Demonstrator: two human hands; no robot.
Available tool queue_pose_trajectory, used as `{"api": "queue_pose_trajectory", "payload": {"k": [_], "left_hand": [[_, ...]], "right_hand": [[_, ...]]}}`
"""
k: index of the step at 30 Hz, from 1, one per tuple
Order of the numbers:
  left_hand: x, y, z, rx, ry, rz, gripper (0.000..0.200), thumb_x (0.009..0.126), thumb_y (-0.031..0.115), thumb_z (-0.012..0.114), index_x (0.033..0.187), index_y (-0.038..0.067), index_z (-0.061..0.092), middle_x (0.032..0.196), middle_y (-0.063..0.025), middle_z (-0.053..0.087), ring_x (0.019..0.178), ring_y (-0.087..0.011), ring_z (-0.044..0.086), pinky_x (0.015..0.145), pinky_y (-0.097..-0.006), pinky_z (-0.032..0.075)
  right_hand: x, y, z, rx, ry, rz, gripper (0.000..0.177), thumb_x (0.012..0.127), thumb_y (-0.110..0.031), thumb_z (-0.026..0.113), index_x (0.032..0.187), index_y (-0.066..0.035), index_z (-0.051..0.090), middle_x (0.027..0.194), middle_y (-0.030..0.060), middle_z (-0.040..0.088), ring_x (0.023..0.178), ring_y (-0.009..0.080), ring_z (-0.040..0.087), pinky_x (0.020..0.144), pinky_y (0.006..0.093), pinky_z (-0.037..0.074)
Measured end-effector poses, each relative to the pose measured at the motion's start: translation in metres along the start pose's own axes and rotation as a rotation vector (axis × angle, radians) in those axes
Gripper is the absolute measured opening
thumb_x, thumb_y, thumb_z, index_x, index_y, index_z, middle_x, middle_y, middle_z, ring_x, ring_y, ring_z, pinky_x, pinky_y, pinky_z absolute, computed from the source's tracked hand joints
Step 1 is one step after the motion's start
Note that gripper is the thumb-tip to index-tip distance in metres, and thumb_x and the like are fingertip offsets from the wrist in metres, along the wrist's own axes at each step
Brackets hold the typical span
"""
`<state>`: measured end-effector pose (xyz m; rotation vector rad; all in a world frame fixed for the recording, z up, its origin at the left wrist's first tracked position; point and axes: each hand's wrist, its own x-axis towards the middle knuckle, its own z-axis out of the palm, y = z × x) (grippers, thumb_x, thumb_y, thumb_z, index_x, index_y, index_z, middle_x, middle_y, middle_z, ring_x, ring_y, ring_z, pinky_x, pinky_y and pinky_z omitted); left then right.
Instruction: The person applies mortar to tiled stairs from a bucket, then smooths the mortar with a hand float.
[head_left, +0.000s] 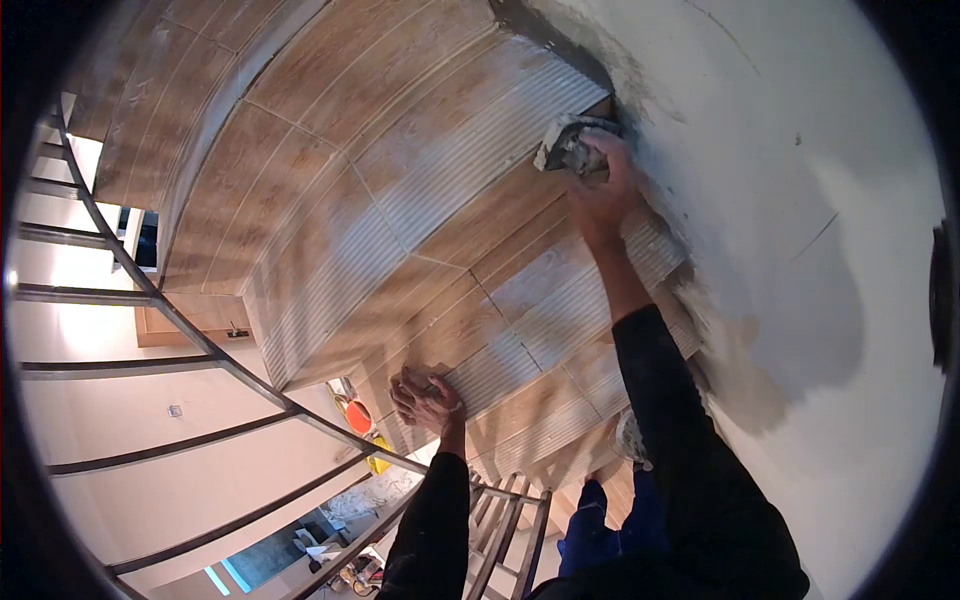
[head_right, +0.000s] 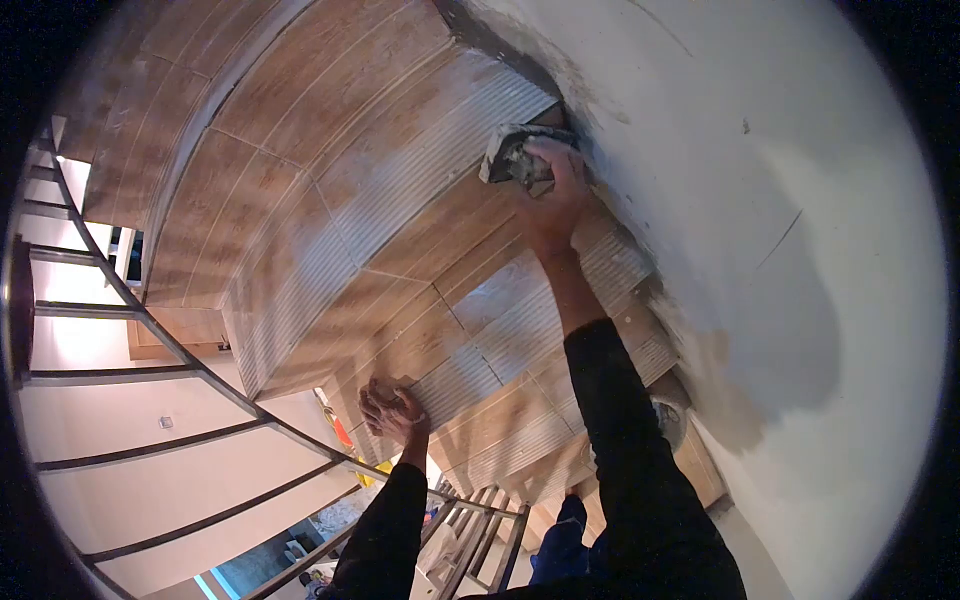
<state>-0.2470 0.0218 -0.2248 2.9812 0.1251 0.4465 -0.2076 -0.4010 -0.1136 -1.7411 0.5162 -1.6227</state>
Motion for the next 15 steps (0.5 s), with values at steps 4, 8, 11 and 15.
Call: {"api": "queue_pose_trajectory", "payload": {"k": [4, 8, 11, 15], "left_hand": [[0.002, 0.008, -0.004, -0.004, -0.015, -0.009, 0.069, 0.095, 0.059, 0.048, 0.151, 0.017, 0.05, 0.154, -0.0178, 0.046, 0.146, -0.0397, 0.038, 0.117, -0.0586, 0.027], [0.0, 0.007, -0.001, 0.004, -0.028, -0.006, 0.07, 0.096, 0.06, 0.047, 0.151, 0.016, 0.049, 0.154, -0.0177, 0.046, 0.147, -0.0396, 0.038, 0.117, -0.0584, 0.028], [0.0, 0.0, 0.002, 0.014, -0.024, 0.002, 0.071, 0.098, 0.062, 0.045, 0.152, 0.016, 0.048, 0.154, -0.0174, 0.046, 0.147, -0.039, 0.037, 0.118, -0.0581, 0.028], [-0.001, -0.007, 0.011, 0.033, 0.014, 0.017, 0.074, 0.098, 0.067, 0.043, 0.151, 0.016, 0.049, 0.154, -0.0164, 0.046, 0.146, -0.0383, 0.037, 0.117, -0.0577, 0.028]], "right_hand": [[-0.058, 0.014, -0.005, 0.043, -0.208, 0.143, 0.044, 0.07, 0.003, 0.075, 0.112, -0.005, 0.069, 0.11, 0.0141, 0.07, 0.106, 0.034, 0.065, 0.094, 0.0413, 0.053], [-0.075, 0.011, -0.025, 0.122, -0.197, 0.482, 0.041, 0.074, 0.001, 0.074, 0.114, -0.002, 0.068, 0.109, 0.0115, 0.071, 0.102, 0.0281, 0.068, 0.092, 0.0399, 0.054], [-0.03, 0.024, -0.017, 0.203, 0.073, 0.526, 0.036, 0.078, -0.002, 0.072, 0.114, -0.001, 0.069, 0.104, 0.008, 0.072, 0.096, 0.0206, 0.068, 0.087, 0.0365, 0.055], [0.01, -0.003, 0.003, 0.389, 0.121, 0.696, 0.034, 0.079, -0.003, 0.068, 0.113, -0.001, 0.07, 0.101, 0.0072, 0.071, 0.094, 0.0192, 0.067, 0.087, 0.0345, 0.055]]}}
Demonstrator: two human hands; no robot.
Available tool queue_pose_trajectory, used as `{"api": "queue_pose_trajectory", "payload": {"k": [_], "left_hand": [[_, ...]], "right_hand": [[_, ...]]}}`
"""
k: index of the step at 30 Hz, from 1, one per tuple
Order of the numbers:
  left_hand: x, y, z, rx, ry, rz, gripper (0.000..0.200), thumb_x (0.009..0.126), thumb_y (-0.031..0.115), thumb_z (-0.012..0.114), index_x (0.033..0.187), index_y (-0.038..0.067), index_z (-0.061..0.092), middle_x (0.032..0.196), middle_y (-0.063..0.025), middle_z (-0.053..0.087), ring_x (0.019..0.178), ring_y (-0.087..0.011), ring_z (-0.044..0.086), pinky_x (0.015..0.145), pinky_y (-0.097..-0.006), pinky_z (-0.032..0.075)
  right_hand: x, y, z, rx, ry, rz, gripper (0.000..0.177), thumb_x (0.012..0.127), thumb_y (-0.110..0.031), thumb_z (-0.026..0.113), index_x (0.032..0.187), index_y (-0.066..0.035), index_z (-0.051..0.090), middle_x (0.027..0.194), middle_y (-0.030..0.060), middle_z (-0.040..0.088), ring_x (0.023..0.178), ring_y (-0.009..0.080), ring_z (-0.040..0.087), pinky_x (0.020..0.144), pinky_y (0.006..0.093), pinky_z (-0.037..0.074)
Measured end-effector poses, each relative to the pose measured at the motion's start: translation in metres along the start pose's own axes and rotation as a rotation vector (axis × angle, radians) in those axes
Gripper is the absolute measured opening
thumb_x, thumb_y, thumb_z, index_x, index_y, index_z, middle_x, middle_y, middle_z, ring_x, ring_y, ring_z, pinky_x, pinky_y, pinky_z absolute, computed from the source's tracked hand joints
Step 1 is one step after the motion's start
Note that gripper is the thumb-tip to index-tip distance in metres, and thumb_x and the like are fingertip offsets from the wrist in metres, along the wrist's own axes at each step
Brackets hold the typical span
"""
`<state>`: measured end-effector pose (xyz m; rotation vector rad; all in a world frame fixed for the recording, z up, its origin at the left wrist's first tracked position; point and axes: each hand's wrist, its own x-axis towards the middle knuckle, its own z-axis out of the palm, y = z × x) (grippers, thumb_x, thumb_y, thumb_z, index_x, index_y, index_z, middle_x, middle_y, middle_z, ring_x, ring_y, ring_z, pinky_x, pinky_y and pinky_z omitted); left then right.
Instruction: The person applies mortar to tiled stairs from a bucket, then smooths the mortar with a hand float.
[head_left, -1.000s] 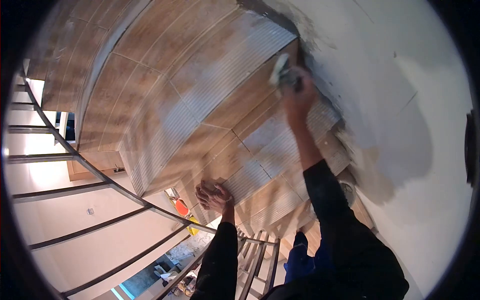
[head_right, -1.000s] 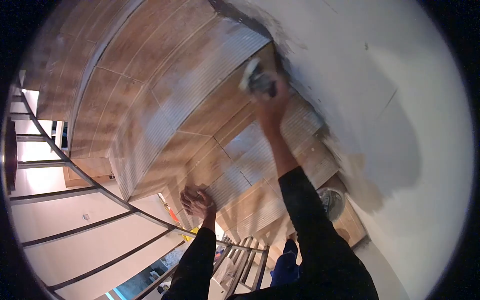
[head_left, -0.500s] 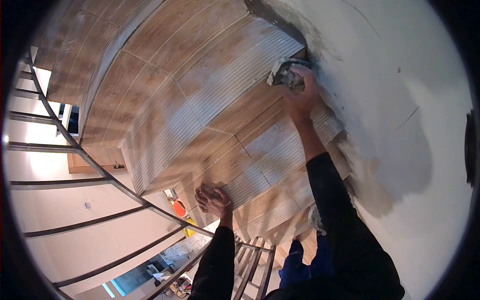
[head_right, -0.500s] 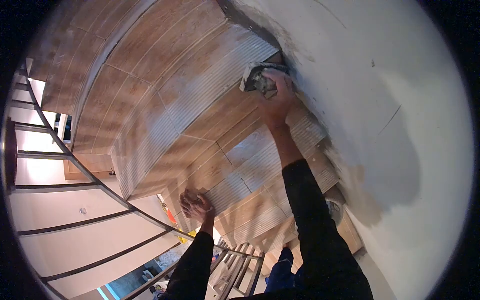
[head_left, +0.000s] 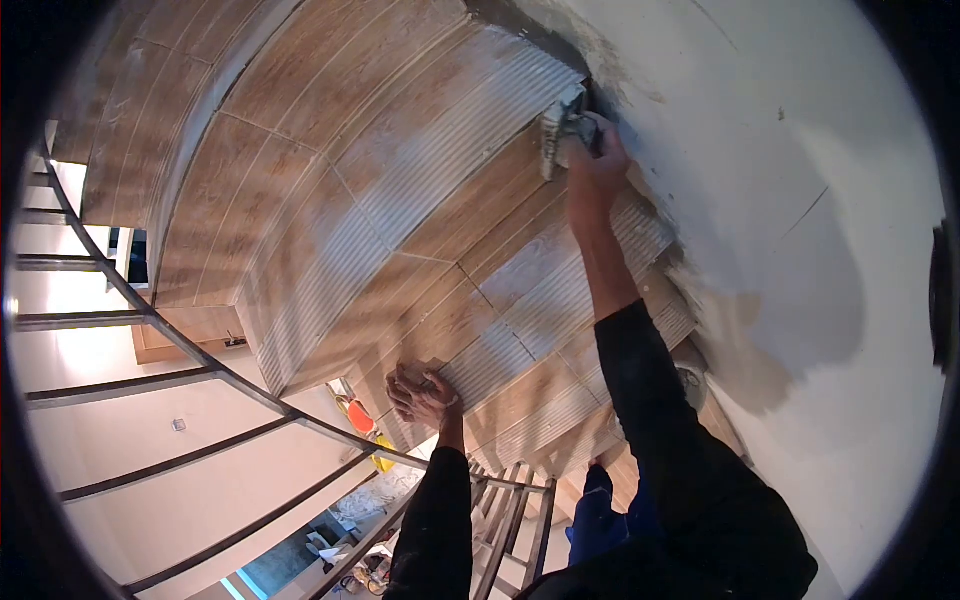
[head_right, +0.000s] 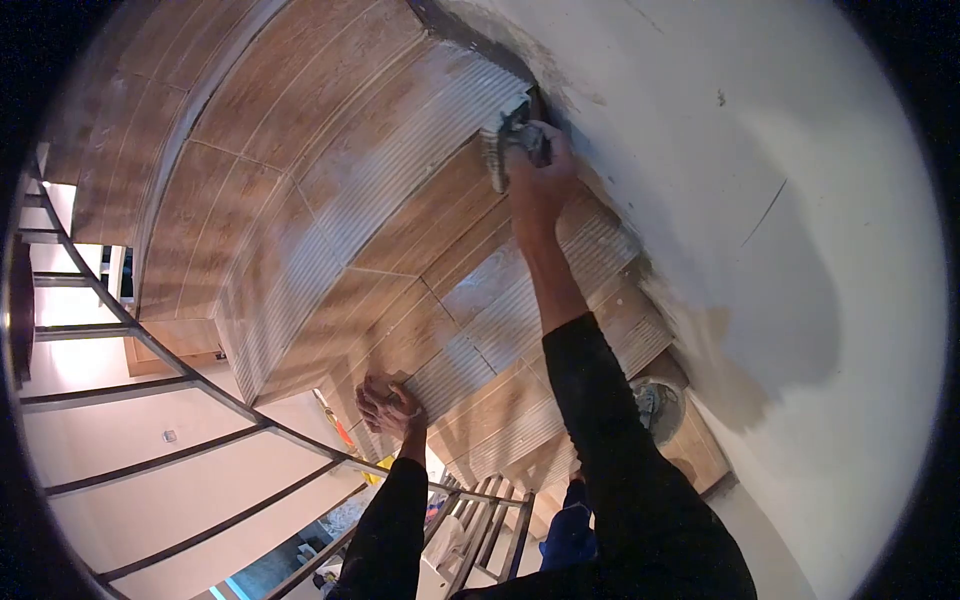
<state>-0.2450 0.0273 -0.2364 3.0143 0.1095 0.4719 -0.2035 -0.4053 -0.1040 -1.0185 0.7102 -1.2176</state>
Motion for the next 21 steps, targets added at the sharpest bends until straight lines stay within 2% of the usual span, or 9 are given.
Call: {"api": "queue_pose_trajectory", "payload": {"k": [3, 5, 8, 9, 11, 15, 18, 20, 21], "left_hand": [[0.002, 0.006, -0.005, -0.005, 0.0, -0.001, 0.074, 0.098, 0.068, 0.041, 0.15, 0.016, 0.05, 0.153, -0.0163, 0.047, 0.146, -0.0383, 0.038, 0.116, -0.0578, 0.029], [-0.001, 0.006, -0.007, -0.018, -0.018, 0.008, 0.074, 0.098, 0.068, 0.04, 0.15, 0.017, 0.05, 0.153, -0.0162, 0.047, 0.146, -0.0384, 0.038, 0.116, -0.0578, 0.03], [0.002, 0.004, 0.0, -0.019, 0.008, -0.005, 0.074, 0.098, 0.069, 0.038, 0.15, 0.017, 0.05, 0.153, -0.0155, 0.047, 0.145, -0.0384, 0.039, 0.115, -0.058, 0.03], [0.002, 0.005, 0.001, -0.012, 0.017, -0.005, 0.074, 0.098, 0.069, 0.038, 0.149, 0.017, 0.051, 0.153, -0.0154, 0.048, 0.145, -0.0383, 0.039, 0.115, -0.0581, 0.031], [0.0, 0.005, -0.003, 0.004, 0.016, -0.003, 0.073, 0.098, 0.069, 0.038, 0.148, 0.017, 0.051, 0.152, -0.0154, 0.048, 0.145, -0.0382, 0.04, 0.114, -0.0581, 0.031], [0.001, 0.011, -0.01, -0.04, 0.0, 0.025, 0.07, 0.099, 0.065, 0.04, 0.148, 0.016, 0.051, 0.151, -0.0174, 0.048, 0.144, -0.0388, 0.04, 0.114, -0.0583, 0.031], [0.0, 0.009, -0.013, -0.038, 0.001, 0.011, 0.07, 0.098, 0.063, 0.043, 0.148, 0.016, 0.052, 0.151, -0.0177, 0.048, 0.144, -0.0389, 0.04, 0.115, -0.0588, 0.031], [0.003, 0.014, -0.011, -0.049, 0.011, -0.005, 0.07, 0.097, 0.063, 0.044, 0.148, 0.016, 0.052, 0.152, -0.0175, 0.048, 0.145, -0.039, 0.04, 0.115, -0.0591, 0.03], [0.002, 0.013, -0.012, -0.047, -0.001, -0.006, 0.071, 0.097, 0.063, 0.044, 0.148, 0.016, 0.051, 0.152, -0.0175, 0.048, 0.145, -0.0389, 0.039, 0.115, -0.0592, 0.029]], "right_hand": [[-0.033, -0.009, 0.01, -0.204, -0.048, -0.097, 0.036, 0.076, 0.0, 0.068, 0.112, -0.002, 0.07, 0.099, 0.008, 0.072, 0.094, 0.0196, 0.067, 0.086, 0.0331, 0.055], [-0.054, 0.0, -0.003, -0.185, -0.402, -0.081, 0.041, 0.073, 0.002, 0.071, 0.113, -0.003, 0.07, 0.103, 0.0088, 0.072, 0.099, 0.0216, 0.068, 0.086, 0.0342, 0.055], [-0.052, -0.009, -0.014, -0.291, -0.341, -0.352, 0.046, 0.07, 0.004, 0.074, 0.115, -0.006, 0.07, 0.109, 0.0107, 0.072, 0.104, 0.027, 0.068, 0.09, 0.0379, 0.054], [-0.043, -0.011, -0.013, -0.289, -0.34, -0.35, 0.046, 0.07, 0.004, 0.074, 0.115, -0.006, 0.07, 0.109, 0.0107, 0.072, 0.104, 0.027, 0.068, 0.09, 0.0379, 0.054], [-0.02, -0.008, -0.01, -0.49, -0.111, -0.717, 0.049, 0.069, 0.004, 0.075, 0.116, -0.008, 0.069, 0.114, 0.0121, 0.071, 0.106, 0.0341, 0.066, 0.095, 0.0422, 0.053], [-0.027, 0.046, -0.017, -0.477, -0.086, -0.669, 0.049, 0.068, 0.004, 0.076, 0.115, -0.009, 0.069, 0.114, 0.0131, 0.07, 0.105, 0.0387, 0.065, 0.096, 0.0446, 0.052], [-0.056, 0.068, -0.047, -0.677, -0.193, -0.509, 0.046, 0.074, -0.003, 0.08, 0.119, -0.007, 0.07, 0.113, 0.0115, 0.072, 0.101, 0.0313, 0.069, 0.09, 0.0414, 0.055], [-0.059, 0.055, -0.047, -0.304, -0.085, -0.111, 0.041, 0.077, 0.0, 0.077, 0.117, -0.005, 0.068, 0.112, 0.0106, 0.07, 0.109, 0.0268, 0.066, 0.097, 0.0398, 0.052], [-0.046, 0.046, -0.042, -0.291, -0.092, -0.122, 0.041, 0.077, 0.0, 0.077, 0.117, -0.005, 0.068, 0.112, 0.0106, 0.07, 0.109, 0.0268, 0.066, 0.097, 0.0398, 0.052]]}}
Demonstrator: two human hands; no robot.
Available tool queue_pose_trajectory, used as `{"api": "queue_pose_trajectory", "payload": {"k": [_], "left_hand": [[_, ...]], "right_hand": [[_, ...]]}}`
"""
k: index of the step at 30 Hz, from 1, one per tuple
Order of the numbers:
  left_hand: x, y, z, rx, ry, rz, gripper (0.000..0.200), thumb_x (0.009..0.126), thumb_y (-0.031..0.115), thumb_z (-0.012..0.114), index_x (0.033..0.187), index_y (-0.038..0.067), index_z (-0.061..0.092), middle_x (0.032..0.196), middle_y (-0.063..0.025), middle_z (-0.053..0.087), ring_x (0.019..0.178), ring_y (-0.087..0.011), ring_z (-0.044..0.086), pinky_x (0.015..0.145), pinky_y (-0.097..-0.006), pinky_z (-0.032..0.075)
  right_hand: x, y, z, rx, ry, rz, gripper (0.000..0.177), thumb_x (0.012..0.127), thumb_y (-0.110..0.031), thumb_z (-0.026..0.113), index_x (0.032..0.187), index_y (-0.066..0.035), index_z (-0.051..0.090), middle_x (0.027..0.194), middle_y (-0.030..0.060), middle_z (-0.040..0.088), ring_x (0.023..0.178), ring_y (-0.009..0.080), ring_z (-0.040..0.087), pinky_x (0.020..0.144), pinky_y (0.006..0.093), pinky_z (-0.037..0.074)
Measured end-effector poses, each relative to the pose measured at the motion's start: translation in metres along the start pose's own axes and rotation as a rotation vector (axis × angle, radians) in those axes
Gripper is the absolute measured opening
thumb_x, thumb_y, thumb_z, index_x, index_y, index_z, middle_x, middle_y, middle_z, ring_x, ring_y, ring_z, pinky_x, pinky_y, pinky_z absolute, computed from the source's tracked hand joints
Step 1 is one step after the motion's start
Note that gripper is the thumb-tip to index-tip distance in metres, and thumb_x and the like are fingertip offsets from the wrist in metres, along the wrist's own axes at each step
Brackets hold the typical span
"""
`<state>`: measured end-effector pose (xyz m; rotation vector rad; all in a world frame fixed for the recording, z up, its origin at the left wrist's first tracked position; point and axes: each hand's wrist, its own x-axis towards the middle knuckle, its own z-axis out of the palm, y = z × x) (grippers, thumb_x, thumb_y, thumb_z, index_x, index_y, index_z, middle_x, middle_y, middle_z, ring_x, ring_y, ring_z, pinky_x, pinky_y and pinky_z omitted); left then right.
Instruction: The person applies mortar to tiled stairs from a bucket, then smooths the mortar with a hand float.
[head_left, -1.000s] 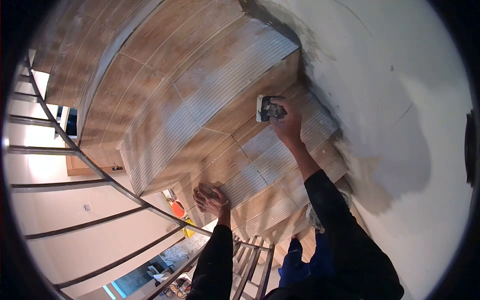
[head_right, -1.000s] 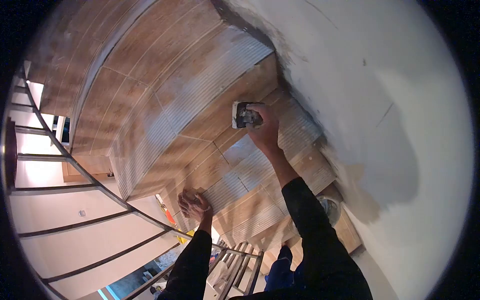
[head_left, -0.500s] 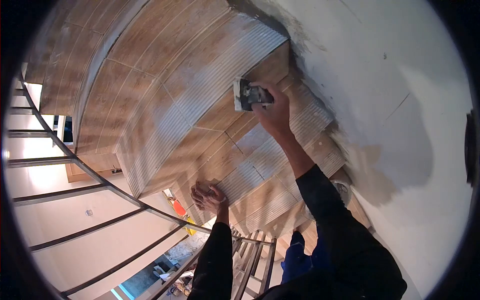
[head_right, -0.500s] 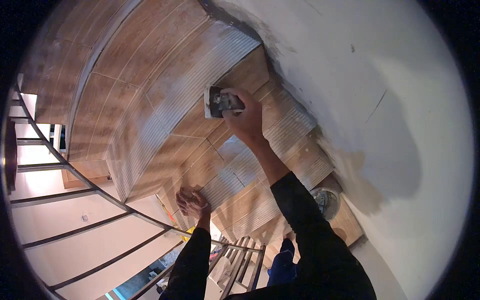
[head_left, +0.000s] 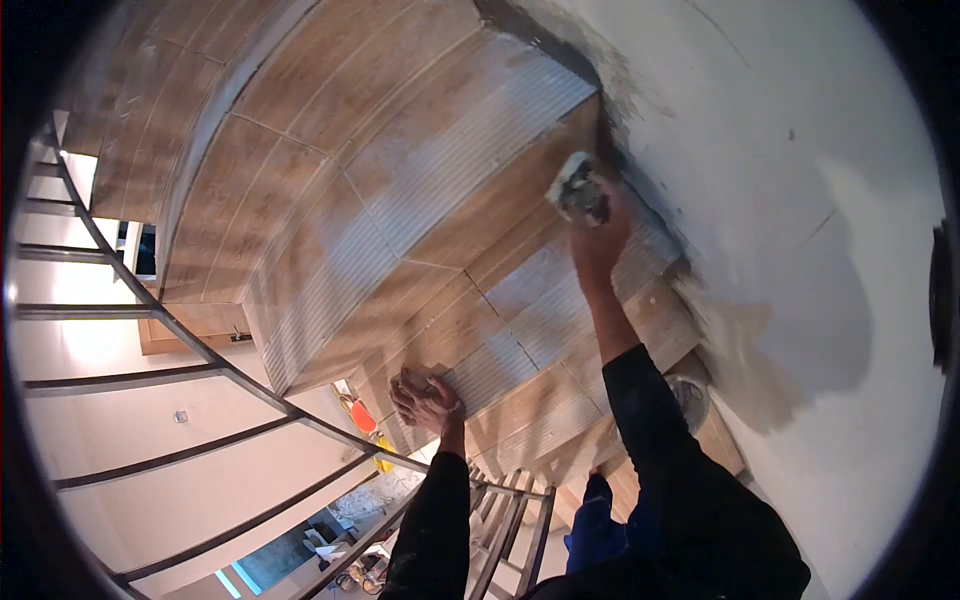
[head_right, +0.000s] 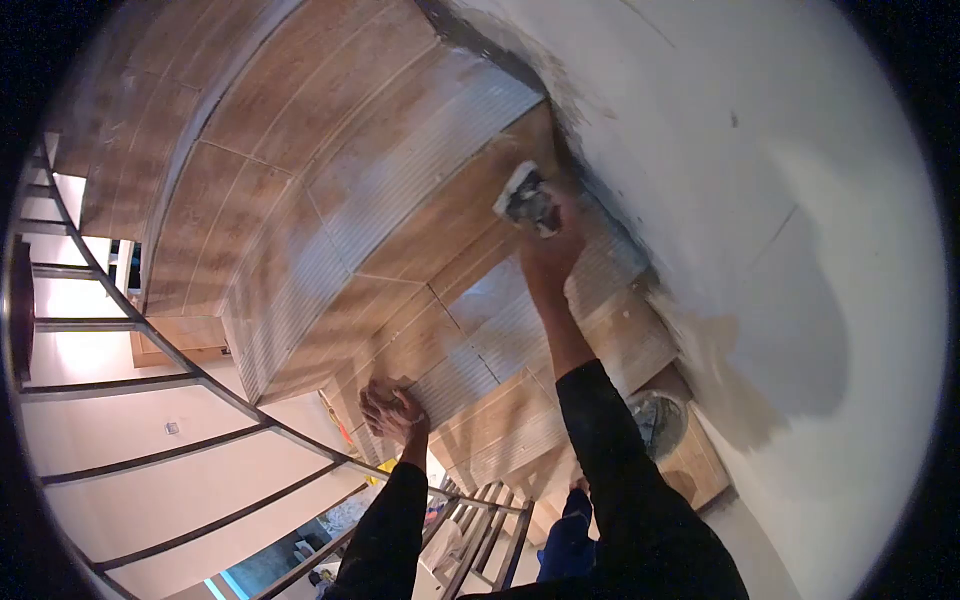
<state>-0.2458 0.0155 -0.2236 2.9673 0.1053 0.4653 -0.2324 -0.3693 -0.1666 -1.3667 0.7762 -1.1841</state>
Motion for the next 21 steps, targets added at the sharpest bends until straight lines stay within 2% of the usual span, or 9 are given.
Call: {"api": "queue_pose_trajectory", "payload": {"k": [3, 5, 7, 9, 10, 12, 13, 15, 21], "left_hand": [[0.005, -0.001, 0.003, 0.02, 0.012, 0.002, 0.07, 0.096, 0.062, 0.046, 0.15, 0.017, 0.05, 0.154, -0.0175, 0.046, 0.146, -0.039, 0.038, 0.116, -0.0588, 0.027], [0.0, 0.0, -0.004, 0.02, -0.024, -0.02, 0.068, 0.096, 0.061, 0.047, 0.15, 0.019, 0.051, 0.155, -0.017, 0.046, 0.147, -0.0391, 0.037, 0.117, -0.0586, 0.026], [0.0, 0.0, -0.002, 0.01, -0.013, -0.03, 0.068, 0.095, 0.061, 0.048, 0.149, 0.019, 0.051, 0.155, -0.016, 0.046, 0.146, -0.0387, 0.037, 0.117, -0.0582, 0.026], [0.0, 0.0, -0.001, 0.004, 0.001, -0.031, 0.069, 0.095, 0.061, 0.05, 0.149, 0.018, 0.052, 0.155, -0.015, 0.046, 0.146, -0.0383, 0.037, 0.118, -0.0579, 0.026], [-0.001, -0.001, -0.002, -0.005, -0.003, -0.031, 0.068, 0.094, 0.06, 0.051, 0.148, 0.019, 0.052, 0.154, -0.0149, 0.047, 0.146, -0.0385, 0.038, 0.118, -0.0579, 0.026], [0.002, -0.001, -0.003, -0.021, 0.003, -0.031, 0.068, 0.094, 0.059, 0.051, 0.148, 0.019, 0.052, 0.154, -0.0148, 0.047, 0.146, -0.0387, 0.038, 0.118, -0.0579, 0.026], [0.002, -0.002, -0.003, -0.011, 0.015, -0.023, 0.067, 0.094, 0.059, 0.051, 0.148, 0.019, 0.052, 0.154, -0.0149, 0.048, 0.146, -0.0389, 0.038, 0.118, -0.0581, 0.026], [0.001, -0.001, -0.001, 0.0, 0.022, -0.022, 0.067, 0.094, 0.058, 0.051, 0.148, 0.02, 0.052, 0.154, -0.0149, 0.048, 0.146, -0.0391, 0.038, 0.118, -0.0583, 0.026], [-0.001, -0.004, 0.0, 0.015, 0.005, -0.015, 0.068, 0.094, 0.058, 0.051, 0.149, 0.018, 0.051, 0.155, -0.0164, 0.047, 0.146, -0.0397, 0.038, 0.119, -0.0583, 0.025]], "right_hand": [[0.047, -0.033, 0.015, -0.018, 0.177, -0.088, 0.037, 0.086, -0.003, 0.07, 0.122, -0.005, 0.069, 0.111, 0.0091, 0.071, 0.101, 0.0189, 0.066, 0.092, 0.0331, 0.053], [0.061, -0.045, 0.022, 0.105, 0.061, -0.007, 0.037, 0.081, 0.001, 0.069, 0.117, -0.004, 0.069, 0.108, 0.0112, 0.071, 0.105, 0.0241, 0.067, 0.096, 0.0372, 0.052], [0.036, -0.058, 0.025, -0.05, 0.043, -0.137, 0.038, 0.078, 0.003, 0.067, 0.116, -0.004, 0.069, 0.108, 0.0131, 0.071, 0.105, 0.0255, 0.067, 0.095, 0.0374, 0.053], [0.007, -0.06, 0.024, 0.006, -0.299, -0.095, 0.042, 0.075, 0.002, 0.068, 0.116, -0.004, 0.069, 0.112, 0.0146, 0.07, 0.108, 0.0289, 0.067, 0.095, 0.0389, 0.053], [0.001, -0.057, 0.02, 0.008, -0.299, -0.101, 0.042, 0.075, 0.002, 0.068, 0.116, -0.004, 0.069, 0.112, 0.0146, 0.07, 0.108, 0.0289, 0.067, 0.095, 0.0389, 0.053], [-0.002, -0.055, 0.018, 0.0, -0.208, -0.359, 0.045, 0.075, 0.001, 0.069, 0.12, -0.005, 0.069, 0.115, 0.0154, 0.069, 0.108, 0.0319, 0.066, 0.095, 0.0411, 0.053], [0.003, -0.054, 0.018, 0.004, -0.21, -0.368, 0.045, 0.075, 0.001, 0.069, 0.12, -0.005, 0.069, 0.115, 0.0154, 0.069, 0.108, 0.0319, 0.066, 0.095, 0.0411, 0.053], [0.011, -0.053, 0.016, -0.017, 0.117, -0.194, 0.051, 0.075, 0.0, 0.07, 0.126, -0.005, 0.068, 0.118, 0.0166, 0.068, 0.109, 0.0357, 0.066, 0.094, 0.0432, 0.053], [0.001, -0.044, 0.035, -0.296, 0.1, -0.166, 0.053, 0.079, -0.003, 0.07, 0.132, -0.001, 0.064, 0.122, 0.0203, 0.067, 0.112, 0.0377, 0.065, 0.096, 0.0447, 0.053]]}}
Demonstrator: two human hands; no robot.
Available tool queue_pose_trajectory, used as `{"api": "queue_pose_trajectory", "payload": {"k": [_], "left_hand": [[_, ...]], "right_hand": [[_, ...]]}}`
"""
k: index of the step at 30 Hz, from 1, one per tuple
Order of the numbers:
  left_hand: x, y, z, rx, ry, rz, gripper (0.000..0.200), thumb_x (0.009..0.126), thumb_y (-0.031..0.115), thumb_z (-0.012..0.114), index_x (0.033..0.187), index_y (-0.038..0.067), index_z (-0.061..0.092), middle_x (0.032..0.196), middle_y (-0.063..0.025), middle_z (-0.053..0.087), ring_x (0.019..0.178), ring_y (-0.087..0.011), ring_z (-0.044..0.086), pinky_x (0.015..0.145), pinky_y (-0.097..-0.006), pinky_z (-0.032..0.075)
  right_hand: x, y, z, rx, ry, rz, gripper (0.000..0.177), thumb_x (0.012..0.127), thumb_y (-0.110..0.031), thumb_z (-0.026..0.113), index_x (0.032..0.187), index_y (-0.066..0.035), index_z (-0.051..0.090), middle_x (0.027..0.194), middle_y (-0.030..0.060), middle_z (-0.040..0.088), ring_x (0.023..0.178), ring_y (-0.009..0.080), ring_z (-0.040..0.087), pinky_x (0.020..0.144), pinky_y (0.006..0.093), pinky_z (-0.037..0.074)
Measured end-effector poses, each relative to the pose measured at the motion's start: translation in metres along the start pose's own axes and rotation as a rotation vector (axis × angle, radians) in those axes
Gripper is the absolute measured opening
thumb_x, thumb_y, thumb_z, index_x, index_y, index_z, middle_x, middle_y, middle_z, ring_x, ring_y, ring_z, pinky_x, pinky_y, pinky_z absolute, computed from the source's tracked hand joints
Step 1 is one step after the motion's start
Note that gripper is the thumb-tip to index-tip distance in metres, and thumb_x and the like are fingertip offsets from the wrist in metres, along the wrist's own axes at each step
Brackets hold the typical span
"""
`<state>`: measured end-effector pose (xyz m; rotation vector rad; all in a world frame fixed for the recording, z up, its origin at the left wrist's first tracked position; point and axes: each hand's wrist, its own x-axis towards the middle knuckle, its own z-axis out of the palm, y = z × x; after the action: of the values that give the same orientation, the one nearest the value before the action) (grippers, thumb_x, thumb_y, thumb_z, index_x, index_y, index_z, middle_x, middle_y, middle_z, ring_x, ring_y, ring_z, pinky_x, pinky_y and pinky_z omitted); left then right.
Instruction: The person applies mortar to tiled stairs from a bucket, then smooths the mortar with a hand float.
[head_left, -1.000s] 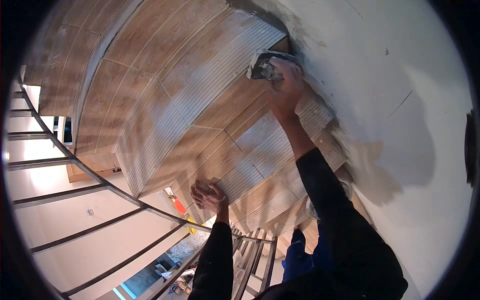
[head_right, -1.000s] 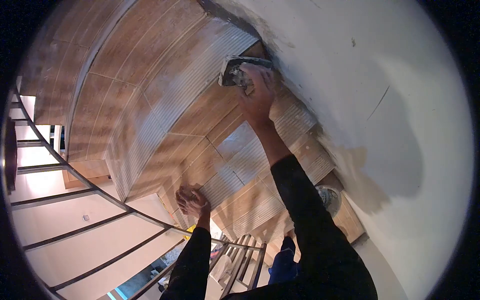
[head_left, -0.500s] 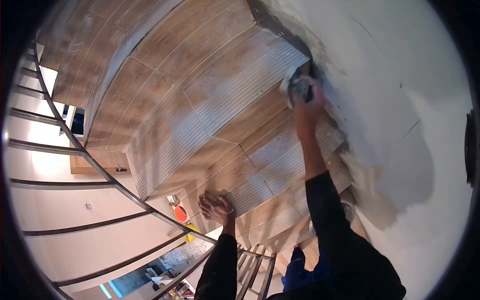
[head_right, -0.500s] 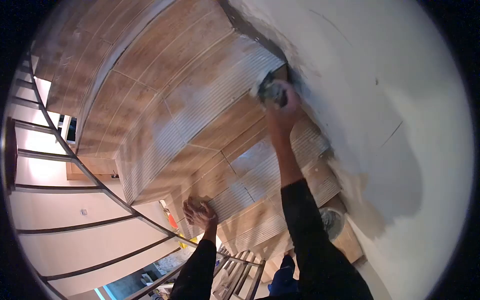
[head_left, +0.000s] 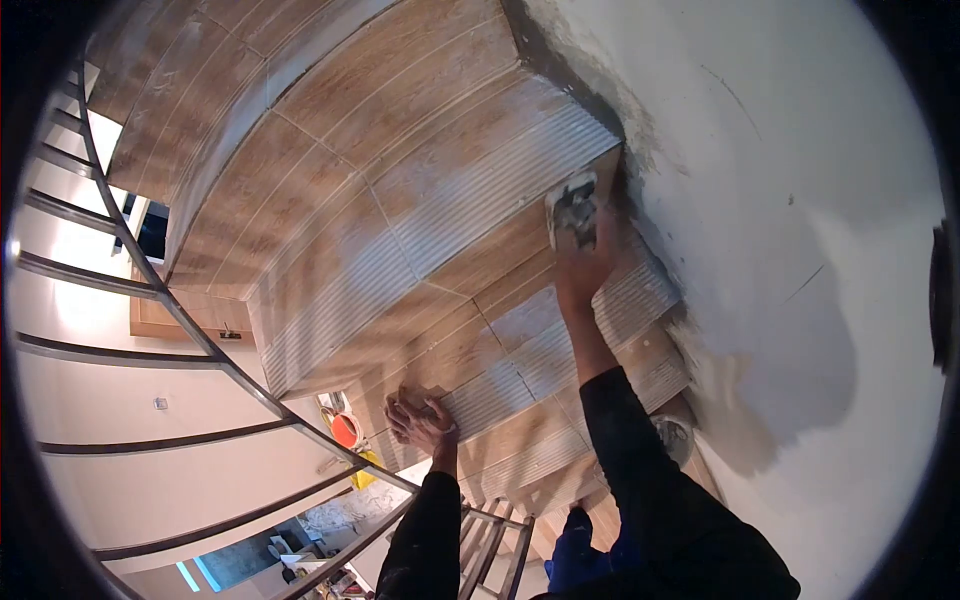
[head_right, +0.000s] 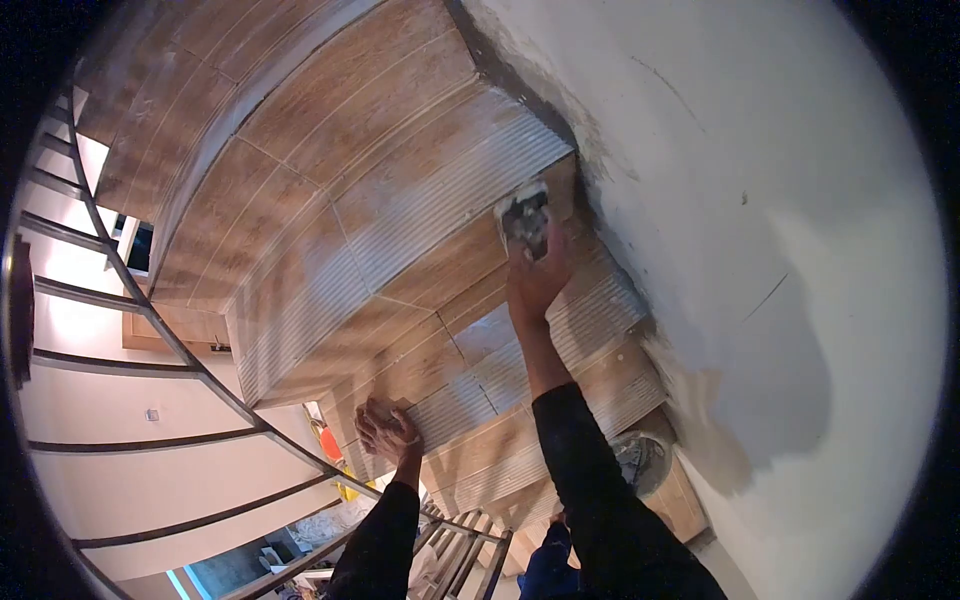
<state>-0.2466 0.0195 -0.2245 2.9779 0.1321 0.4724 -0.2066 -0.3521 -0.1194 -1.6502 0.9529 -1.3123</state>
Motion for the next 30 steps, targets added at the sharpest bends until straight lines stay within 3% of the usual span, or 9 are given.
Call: {"api": "queue_pose_trajectory", "payload": {"k": [3, 7, 9, 15, 20, 22, 26, 28, 30], "left_hand": [[0.001, -0.001, 0.002, 0.031, 0.009, -0.001, 0.068, 0.094, 0.057, 0.051, 0.15, 0.017, 0.051, 0.155, -0.0175, 0.047, 0.146, -0.0401, 0.038, 0.12, -0.0576, 0.025], [0.002, -0.001, 0.001, 0.015, -0.004, 0.028, 0.071, 0.094, 0.061, 0.05, 0.15, 0.017, 0.05, 0.155, -0.0172, 0.046, 0.146, -0.0399, 0.038, 0.119, -0.0567, 0.026], [0.001, -0.004, 0.004, 0.017, -0.017, 0.027, 0.072, 0.095, 0.063, 0.049, 0.15, 0.018, 0.051, 0.155, -0.017, 0.046, 0.146, -0.0398, 0.038, 0.119, -0.0565, 0.026], [0.002, -0.002, 0.002, 0.017, 0.009, 0.028, 0.071, 0.096, 0.065, 0.047, 0.148, 0.017, 0.053, 0.154, -0.0161, 0.047, 0.145, -0.0387, 0.039, 0.117, -0.0565, 0.028], [0.001, -0.003, 0.005, 0.01, -0.028, -0.009, 0.071, 0.094, 0.06, 0.049, 0.153, 0.02, 0.049, 0.156, -0.0169, 0.045, 0.148, -0.0404, 0.035, 0.118, -0.0575, 0.027], [-0.001, -0.006, 0.011, 0.008, -0.023, -0.007, 0.072, 0.094, 0.06, 0.049, 0.154, 0.019, 0.048, 0.157, -0.017, 0.045, 0.149, -0.0399, 0.035, 0.118, -0.0576, 0.027], [0.001, -0.002, 0.002, 0.027, -0.046, 0.008, 0.072, 0.095, 0.059, 0.048, 0.155, 0.018, 0.046, 0.158, -0.0174, 0.043, 0.15, -0.0388, 0.034, 0.118, -0.058, 0.027], [0.002, -0.002, 0.001, 0.026, -0.048, 0.007, 0.071, 0.095, 0.058, 0.048, 0.154, 0.018, 0.047, 0.158, -0.0171, 0.043, 0.149, -0.0386, 0.034, 0.118, -0.0579, 0.027], [-0.001, -0.001, 0.002, 0.016, -0.058, 0.007, 0.07, 0.096, 0.058, 0.048, 0.153, 0.017, 0.048, 0.158, -0.0169, 0.043, 0.149, -0.0383, 0.035, 0.118, -0.0579, 0.027]], "right_hand": [[-0.019, 0.026, -0.013, 0.056, -0.177, 0.111, 0.051, 0.082, -0.006, 0.068, 0.132, 0.001, 0.064, 0.124, 0.0231, 0.066, 0.115, 0.0384, 0.064, 0.097, 0.0447, 0.052], [-0.016, 0.045, -0.037, 0.014, -0.113, 0.091, 0.049, 0.083, -0.006, 0.067, 0.131, 0.001, 0.064, 0.123, 0.0215, 0.067, 0.114, 0.0354, 0.065, 0.098, 0.0432, 0.052], [-0.002, 0.059, -0.034, 0.244, -0.012, 0.131, 0.047, 0.084, -0.005, 0.066, 0.13, 0.001, 0.064, 0.12, 0.0181, 0.068, 0.109, 0.0301, 0.067, 0.098, 0.0407, 0.052], [0.052, 0.024, -0.022, 0.355, -0.021, 0.022, 0.044, 0.082, -0.002, 0.065, 0.126, -0.001, 0.065, 0.113, 0.0128, 0.069, 0.104, 0.0245, 0.067, 0.096, 0.0369, 0.053], [0.027, 0.002, -0.01, 0.19, -0.086, -0.001, 0.037, 0.081, -0.003, 0.066, 0.118, -0.002, 0.068, 0.114, 0.014, 0.07, 0.102, 0.028, 0.068, 0.093, 0.0387, 0.054], [-0.009, -0.002, -0.014, 0.135, -0.329, -0.092, 0.039, 0.081, -0.004, 0.068, 0.12, -0.003, 0.068, 0.115, 0.0164, 0.07, 0.104, 0.034, 0.067, 0.093, 0.0412, 0.054], [-0.019, 0.002, -0.01, 0.293, -0.174, -0.115, 0.043, 0.081, -0.007, 0.071, 0.123, -0.002, 0.067, 0.12, 0.0186, 0.067, 0.108, 0.0386, 0.065, 0.094, 0.0437, 0.054], [0.002, 0.002, -0.013, 0.119, 0.054, -0.025, 0.049, 0.081, -0.009, 0.073, 0.128, 0.0, 0.064, 0.125, 0.0202, 0.063, 0.111, 0.0407, 0.064, 0.094, 0.0448, 0.053], [0.007, 0.007, 0.003, 0.062, 0.054, -0.062, 0.054, 0.081, -0.011, 0.075, 0.133, 0.0, 0.063, 0.123, 0.0208, 0.064, 0.11, 0.0395, 0.064, 0.094, 0.0448, 0.053]]}}
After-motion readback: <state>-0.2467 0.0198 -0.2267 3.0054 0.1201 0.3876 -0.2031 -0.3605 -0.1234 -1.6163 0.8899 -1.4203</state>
